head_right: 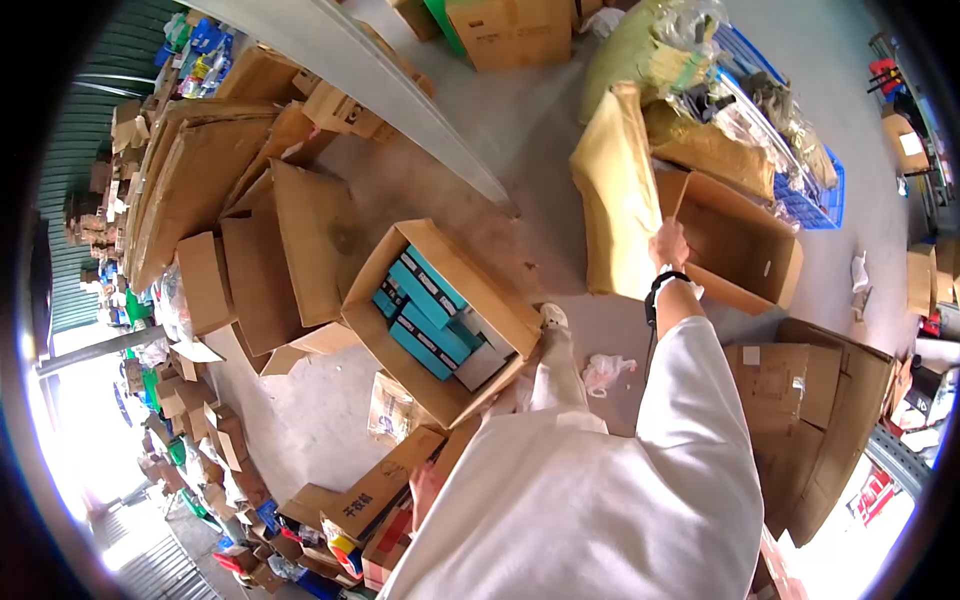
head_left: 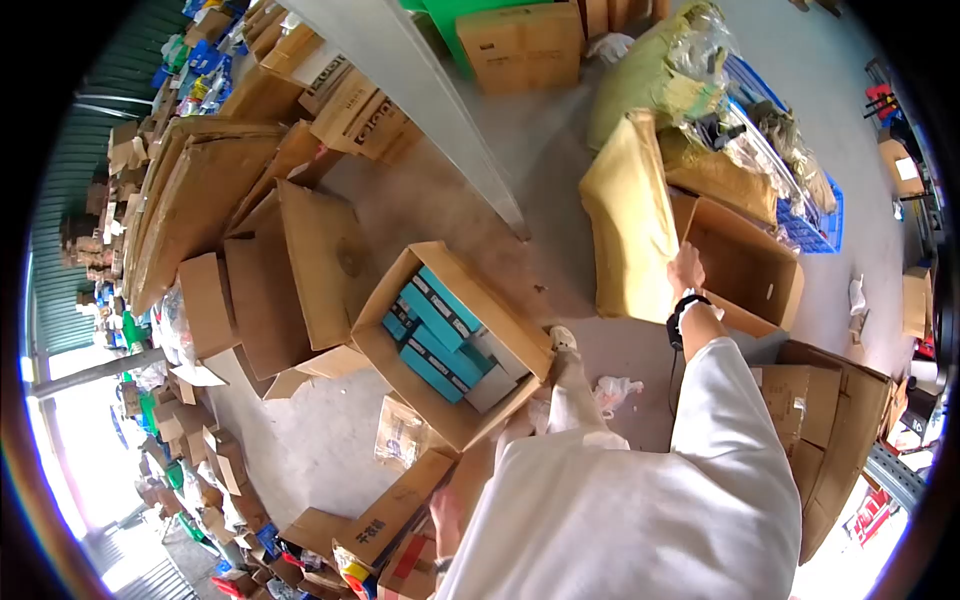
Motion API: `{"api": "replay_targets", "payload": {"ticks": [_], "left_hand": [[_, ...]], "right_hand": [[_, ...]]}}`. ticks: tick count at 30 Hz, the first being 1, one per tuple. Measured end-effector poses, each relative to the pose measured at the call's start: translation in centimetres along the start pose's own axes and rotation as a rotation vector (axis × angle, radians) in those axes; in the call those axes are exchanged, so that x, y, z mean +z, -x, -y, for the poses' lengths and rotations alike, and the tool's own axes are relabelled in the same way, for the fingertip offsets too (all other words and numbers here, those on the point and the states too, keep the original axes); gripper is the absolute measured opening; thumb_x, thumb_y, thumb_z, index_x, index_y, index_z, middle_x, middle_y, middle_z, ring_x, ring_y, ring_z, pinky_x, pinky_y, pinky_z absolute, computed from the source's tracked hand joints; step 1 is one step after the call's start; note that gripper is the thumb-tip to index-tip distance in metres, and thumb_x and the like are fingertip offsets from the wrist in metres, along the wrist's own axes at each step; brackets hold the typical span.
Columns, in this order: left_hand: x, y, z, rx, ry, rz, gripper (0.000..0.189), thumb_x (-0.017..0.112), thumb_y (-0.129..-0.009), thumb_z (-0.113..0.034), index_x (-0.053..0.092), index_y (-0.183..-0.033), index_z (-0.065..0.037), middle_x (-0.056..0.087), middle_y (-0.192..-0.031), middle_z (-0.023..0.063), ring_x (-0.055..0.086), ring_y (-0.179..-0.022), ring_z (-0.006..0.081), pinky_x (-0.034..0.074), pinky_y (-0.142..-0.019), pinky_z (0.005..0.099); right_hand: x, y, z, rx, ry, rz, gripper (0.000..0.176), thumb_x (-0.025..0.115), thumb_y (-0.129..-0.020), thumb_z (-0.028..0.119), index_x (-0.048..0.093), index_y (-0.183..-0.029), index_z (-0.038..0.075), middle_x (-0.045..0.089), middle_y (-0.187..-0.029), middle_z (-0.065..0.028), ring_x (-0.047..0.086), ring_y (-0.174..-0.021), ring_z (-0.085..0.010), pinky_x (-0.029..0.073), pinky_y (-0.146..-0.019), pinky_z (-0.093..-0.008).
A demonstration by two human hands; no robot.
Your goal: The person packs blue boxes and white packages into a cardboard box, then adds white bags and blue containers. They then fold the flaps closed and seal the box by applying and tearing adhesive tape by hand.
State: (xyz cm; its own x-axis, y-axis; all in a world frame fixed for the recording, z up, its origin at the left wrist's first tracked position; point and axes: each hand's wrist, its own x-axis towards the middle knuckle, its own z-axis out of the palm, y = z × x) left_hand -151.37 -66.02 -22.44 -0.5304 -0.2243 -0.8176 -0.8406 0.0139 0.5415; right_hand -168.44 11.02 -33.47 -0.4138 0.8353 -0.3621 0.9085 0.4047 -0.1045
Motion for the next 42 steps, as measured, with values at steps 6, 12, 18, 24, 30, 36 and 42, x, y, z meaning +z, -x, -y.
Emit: {"api": "replay_targets", "payload": {"ticks": [6, 12, 18, 24, 30, 36, 42], "left_hand": [[-1.6, 1.2, 10.8, -0.022, 0.042, -0.11, 0.012, 0.06, -0.096, -0.017, 0.066, -0.098, -0.006, 0.068, -0.086, 0.0029, 0.06, -0.069, 0.0136, 0.047, -0.057, 0.0287], [-1.7, 1.2, 16.0, -0.138, -0.082, -0.046, 0.026, 0.057, -0.101, -0.016, 0.062, -0.123, -0.003, 0.07, -0.106, 0.011, 0.068, -0.098, 0.0248, 0.058, -0.077, 0.0384], [-2.5, -15.6, 18.2, -0.124, 0.362, -0.189, 0.019, 0.058, -0.096, -0.009, 0.058, -0.115, -0.007, 0.063, -0.091, 0.0059, 0.06, -0.074, 0.0151, 0.048, -0.058, 0.0294], [-1.9, -38.9, 17.2, 0.297, -0.127, -0.384, 0.048, 0.068, -0.09, -0.021, 0.06, -0.133, -0.003, 0.072, -0.094, 0.0135, 0.068, -0.079, 0.0191, 0.054, -0.071, 0.0329], [1.8, -37.6, 5.0, 0.233, -0.423, -0.359, 0.022, 0.064, -0.085, -0.008, 0.072, -0.106, -0.005, 0.071, -0.086, 0.0239, 0.071, -0.083, 0.0383, 0.055, -0.074, 0.0447], [0.3, -35.4, -4.9, 0.385, -0.506, -0.327, 0.018, 0.063, -0.081, -0.006, 0.074, -0.096, -0.003, 0.069, -0.084, 0.0263, 0.068, -0.084, 0.0452, 0.055, -0.074, 0.05], [3.4, -37.6, -14.5, 0.448, -0.524, -0.37, 0.014, 0.063, -0.084, -0.011, 0.072, -0.094, -0.006, 0.068, -0.079, 0.025, 0.067, -0.079, 0.0452, 0.054, -0.073, 0.0528]], "right_hand": [[1.0, 3.2, -0.4, -0.01, -0.011, -0.241, 0.05, 0.066, -0.087, 0.013, 0.048, -0.131, 0.002, 0.051, -0.133, -0.0247, 0.056, -0.12, -0.0452, 0.05, -0.1, -0.0525], [8.0, 14.7, 6.8, -0.491, -0.021, 0.281, 0.045, 0.063, -0.088, 0.023, 0.06, -0.128, 0.003, 0.064, -0.128, -0.0222, 0.06, -0.121, -0.038, 0.049, -0.102, -0.0455], [18.8, 23.2, 18.4, -0.691, 0.137, 0.607, 0.079, 0.07, -0.086, 0.052, 0.048, -0.143, 0.002, 0.048, -0.145, -0.0283, 0.049, -0.134, -0.0431, 0.043, -0.112, -0.0488], [33.3, 22.2, 28.5, -0.724, 0.169, 0.541, 0.089, 0.07, -0.083, 0.056, 0.048, -0.14, -0.009, 0.055, -0.135, -0.0371, 0.056, -0.127, -0.0462, 0.048, -0.106, -0.0479], [33.5, 22.2, 30.2, -0.653, 0.312, 0.357, 0.048, 0.064, -0.088, 0.039, 0.069, -0.09, -0.009, 0.069, -0.097, -0.0343, 0.069, -0.095, -0.0479, 0.056, -0.082, -0.0534], [27.1, 20.9, 33.6, -0.779, 0.34, 0.235, 0.043, 0.071, -0.087, 0.036, 0.068, -0.086, -0.007, 0.068, -0.091, -0.0338, 0.068, -0.092, -0.0485, 0.055, -0.078, -0.0549], [23.6, 14.4, 40.4, -0.826, 0.283, 0.185, 0.038, 0.069, -0.088, 0.031, 0.068, -0.089, -0.007, 0.069, -0.092, -0.0322, 0.068, -0.092, -0.0483, 0.056, -0.082, -0.0533]]}}
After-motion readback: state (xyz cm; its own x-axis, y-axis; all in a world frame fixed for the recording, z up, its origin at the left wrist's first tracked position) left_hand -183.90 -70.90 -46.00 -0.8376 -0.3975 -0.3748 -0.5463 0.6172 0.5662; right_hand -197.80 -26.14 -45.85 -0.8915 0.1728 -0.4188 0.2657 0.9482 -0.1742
